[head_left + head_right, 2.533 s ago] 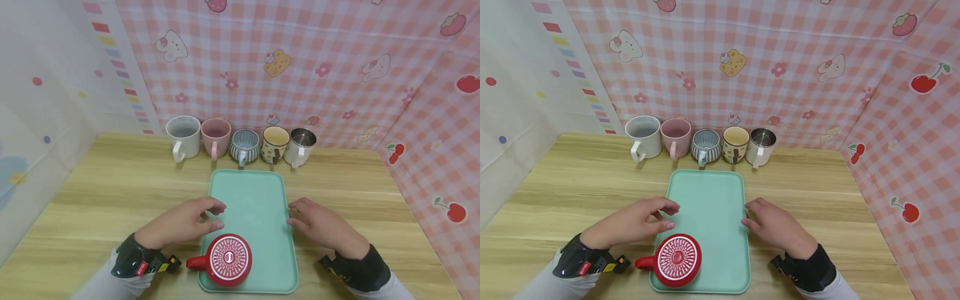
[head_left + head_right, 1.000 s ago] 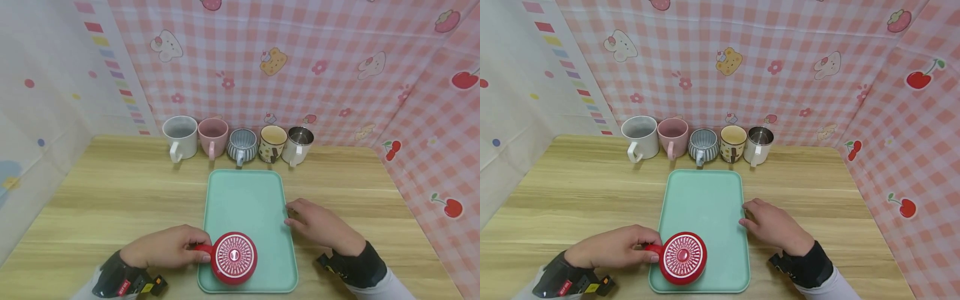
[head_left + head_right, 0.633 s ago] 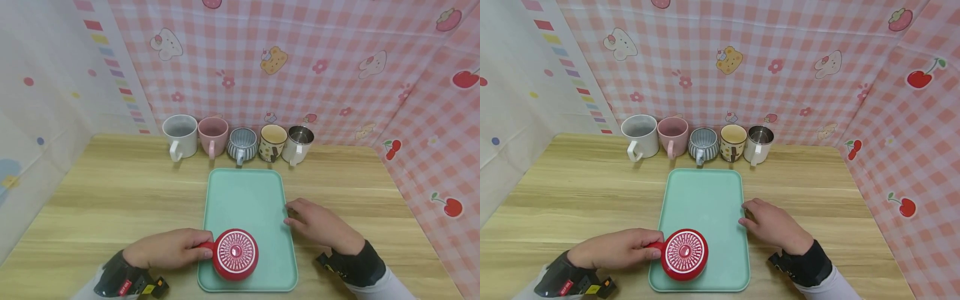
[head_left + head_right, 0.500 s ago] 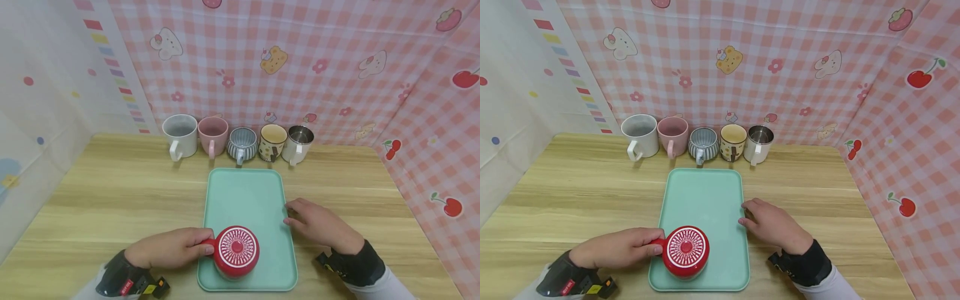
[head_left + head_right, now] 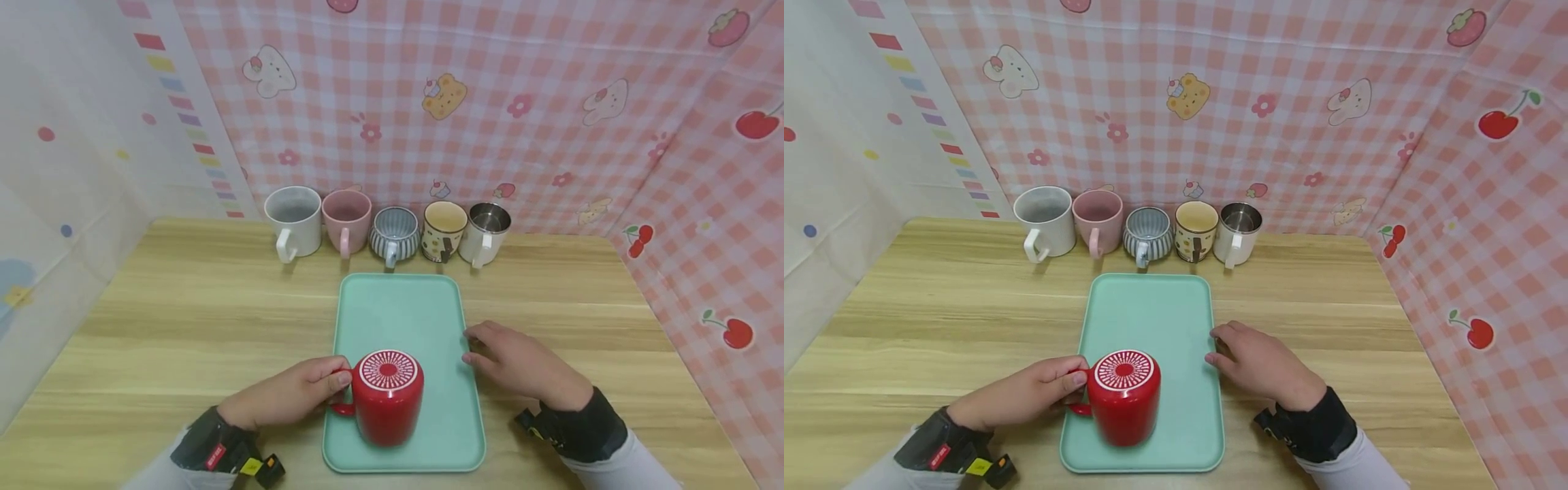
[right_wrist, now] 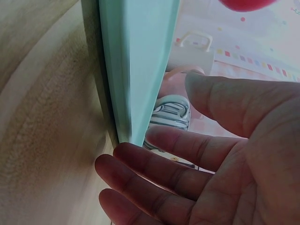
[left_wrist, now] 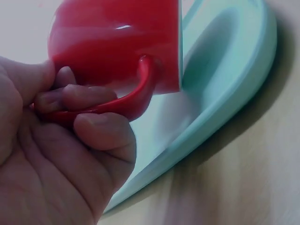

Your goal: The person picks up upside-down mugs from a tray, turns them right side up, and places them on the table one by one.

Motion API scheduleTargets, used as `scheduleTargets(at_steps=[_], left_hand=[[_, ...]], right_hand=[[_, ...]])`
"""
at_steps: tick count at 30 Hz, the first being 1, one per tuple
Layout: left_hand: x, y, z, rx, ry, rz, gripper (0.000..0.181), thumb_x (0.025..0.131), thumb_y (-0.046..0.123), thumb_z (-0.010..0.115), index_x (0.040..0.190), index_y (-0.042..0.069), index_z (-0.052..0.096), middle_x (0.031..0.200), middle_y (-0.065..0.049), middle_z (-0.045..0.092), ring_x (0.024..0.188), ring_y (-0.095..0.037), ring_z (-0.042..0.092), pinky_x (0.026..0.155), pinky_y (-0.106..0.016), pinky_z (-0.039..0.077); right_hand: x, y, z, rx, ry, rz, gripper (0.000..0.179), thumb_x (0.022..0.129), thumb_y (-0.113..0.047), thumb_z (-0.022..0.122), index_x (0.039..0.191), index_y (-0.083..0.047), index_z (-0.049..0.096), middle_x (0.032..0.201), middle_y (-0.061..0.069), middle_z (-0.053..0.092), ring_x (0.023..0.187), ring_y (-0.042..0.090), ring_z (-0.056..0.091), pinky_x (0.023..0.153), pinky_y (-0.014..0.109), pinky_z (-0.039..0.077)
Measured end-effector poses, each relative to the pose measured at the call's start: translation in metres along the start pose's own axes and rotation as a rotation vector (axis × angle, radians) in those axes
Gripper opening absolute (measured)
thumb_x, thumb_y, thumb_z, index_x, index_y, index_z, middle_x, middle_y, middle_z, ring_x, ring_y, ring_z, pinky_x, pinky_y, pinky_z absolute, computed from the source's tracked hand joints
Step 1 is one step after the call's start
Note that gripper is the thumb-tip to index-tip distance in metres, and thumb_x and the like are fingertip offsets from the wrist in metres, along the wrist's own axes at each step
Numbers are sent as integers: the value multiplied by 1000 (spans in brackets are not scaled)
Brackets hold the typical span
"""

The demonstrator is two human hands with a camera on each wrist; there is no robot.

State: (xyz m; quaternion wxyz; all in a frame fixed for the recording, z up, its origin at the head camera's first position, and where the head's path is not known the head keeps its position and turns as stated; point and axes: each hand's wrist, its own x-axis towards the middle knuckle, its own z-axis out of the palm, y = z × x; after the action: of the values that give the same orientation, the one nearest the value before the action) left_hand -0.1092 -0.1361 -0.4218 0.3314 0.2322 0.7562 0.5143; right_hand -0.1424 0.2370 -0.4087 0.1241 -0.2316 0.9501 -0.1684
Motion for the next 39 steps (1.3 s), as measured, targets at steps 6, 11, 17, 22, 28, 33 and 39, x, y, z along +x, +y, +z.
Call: scheduleTargets(at_steps=[6,11,17,22,28,33,39], left_hand=[[6,-3,3,-207,4,11,36,112,36,45,102,2,53,80,-3,49,72,-13,47,67,-21,44],[10,-1,4,-401,33,-11,35,111,41,45,100,9,50,85,-1,49,76,-13,49,69,-20,45],[18,9,7,-661,61,4,27,112,37,46,107,10,49,88,0,48,82,-11,49,71,-19,46],[29,25,13,-968,63,65,24,112,37,44,110,13,47,88,3,50,80,-8,50,69,-18,46],[47,42,22,-1218,13,162,23,114,36,36,106,17,47,88,5,53,79,-6,51,68,-18,44],[60,46,32,-1377,12,232,29,114,37,33,100,18,49,83,6,49,78,-5,50,67,-18,40],[72,46,42,-1519,67,272,26,114,38,35,99,19,46,82,5,47,77,-6,47,68,-18,39]], right_hand=[[0,-1,-1,10,11,-6,42,102,-32,67,133,-4,64,120,8,71,112,22,68,98,48,58],[0,-1,-3,24,-3,22,42,101,-31,68,134,-5,65,121,8,71,111,21,68,98,48,59],[1,0,-4,26,-12,28,45,99,-32,70,134,-5,64,121,7,71,109,20,68,97,48,60],[0,-1,-3,22,0,25,44,100,-32,70,135,-5,64,122,7,71,111,22,68,97,48,60],[-1,-2,-1,28,5,19,44,99,-32,71,134,-6,65,121,6,71,108,20,68,96,48,60],[0,-7,0,9,25,-4,43,100,-32,70,133,-6,66,121,7,71,108,20,67,97,47,60],[0,-15,2,29,102,-81,37,101,-29,68,130,-6,67,125,8,70,116,23,68,99,46,59]])
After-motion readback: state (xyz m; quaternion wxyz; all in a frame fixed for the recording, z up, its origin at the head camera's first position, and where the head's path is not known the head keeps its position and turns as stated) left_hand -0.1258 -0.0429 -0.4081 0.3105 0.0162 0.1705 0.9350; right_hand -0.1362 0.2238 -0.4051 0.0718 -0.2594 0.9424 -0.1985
